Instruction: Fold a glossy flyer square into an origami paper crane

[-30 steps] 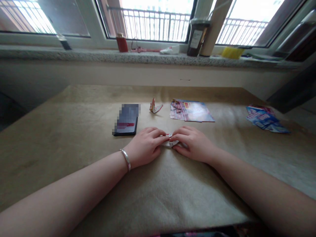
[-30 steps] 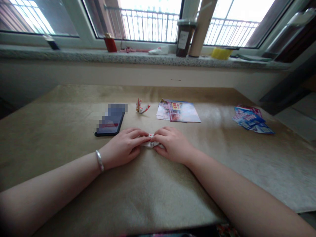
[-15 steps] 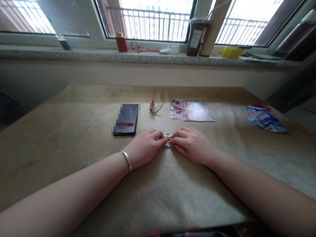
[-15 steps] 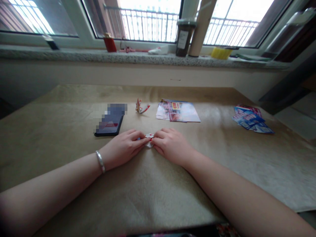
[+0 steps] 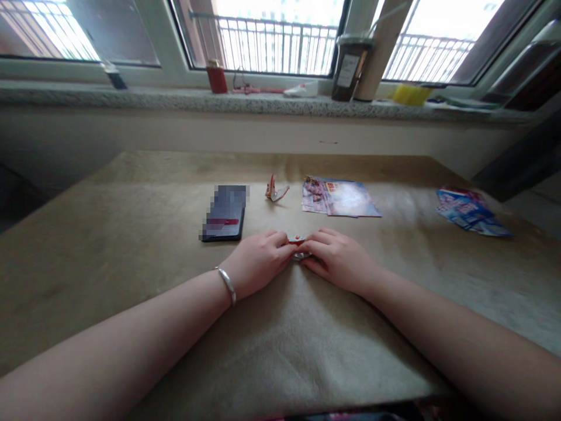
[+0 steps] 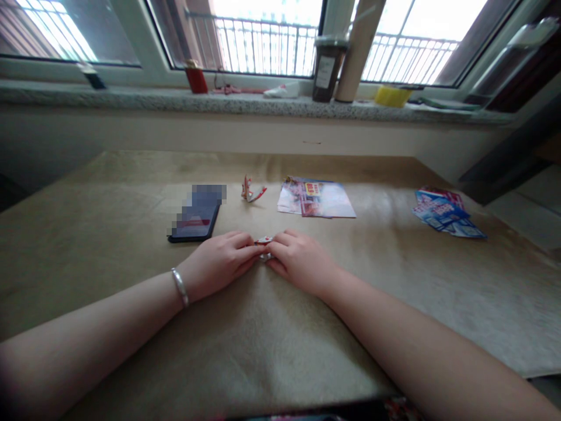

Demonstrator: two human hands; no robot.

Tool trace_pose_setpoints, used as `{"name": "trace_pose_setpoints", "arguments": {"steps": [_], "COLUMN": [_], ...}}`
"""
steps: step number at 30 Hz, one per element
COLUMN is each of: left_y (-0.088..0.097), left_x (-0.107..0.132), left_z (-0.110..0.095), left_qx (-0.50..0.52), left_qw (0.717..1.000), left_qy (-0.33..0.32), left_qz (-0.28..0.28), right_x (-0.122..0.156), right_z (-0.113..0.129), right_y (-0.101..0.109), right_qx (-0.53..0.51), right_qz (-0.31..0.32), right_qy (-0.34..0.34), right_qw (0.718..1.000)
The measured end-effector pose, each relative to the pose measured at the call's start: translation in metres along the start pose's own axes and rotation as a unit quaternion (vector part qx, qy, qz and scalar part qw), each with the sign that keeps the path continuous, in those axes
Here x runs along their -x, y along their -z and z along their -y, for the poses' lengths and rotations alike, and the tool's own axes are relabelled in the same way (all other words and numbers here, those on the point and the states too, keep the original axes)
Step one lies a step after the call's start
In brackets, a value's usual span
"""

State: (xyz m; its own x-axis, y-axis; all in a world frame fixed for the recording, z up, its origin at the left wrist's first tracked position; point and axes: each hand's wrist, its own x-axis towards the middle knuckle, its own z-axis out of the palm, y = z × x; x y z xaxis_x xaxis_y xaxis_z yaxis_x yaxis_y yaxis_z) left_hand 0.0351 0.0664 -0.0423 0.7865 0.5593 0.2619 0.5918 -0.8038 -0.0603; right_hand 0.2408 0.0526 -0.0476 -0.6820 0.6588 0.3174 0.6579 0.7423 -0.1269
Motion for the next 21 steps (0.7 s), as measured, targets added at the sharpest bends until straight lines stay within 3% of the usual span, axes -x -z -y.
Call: {"name": "trace_pose_setpoints", "arguments": {"steps": [21], "left_y": [0.0006], "left_x": [0.0003], "left_z": [0.001], "left_qx": [-0.003], "left_qw": [1.0], "left_qy": [-0.005], "left_qz": [0.001], "right_x": [-0.0003], "right_z": [-0.0008], "right_y": [0.0018], "right_qx": [0.037], "right_qz": [-0.003], "right_qy": [0.01], "right_qw": [0.999]}}
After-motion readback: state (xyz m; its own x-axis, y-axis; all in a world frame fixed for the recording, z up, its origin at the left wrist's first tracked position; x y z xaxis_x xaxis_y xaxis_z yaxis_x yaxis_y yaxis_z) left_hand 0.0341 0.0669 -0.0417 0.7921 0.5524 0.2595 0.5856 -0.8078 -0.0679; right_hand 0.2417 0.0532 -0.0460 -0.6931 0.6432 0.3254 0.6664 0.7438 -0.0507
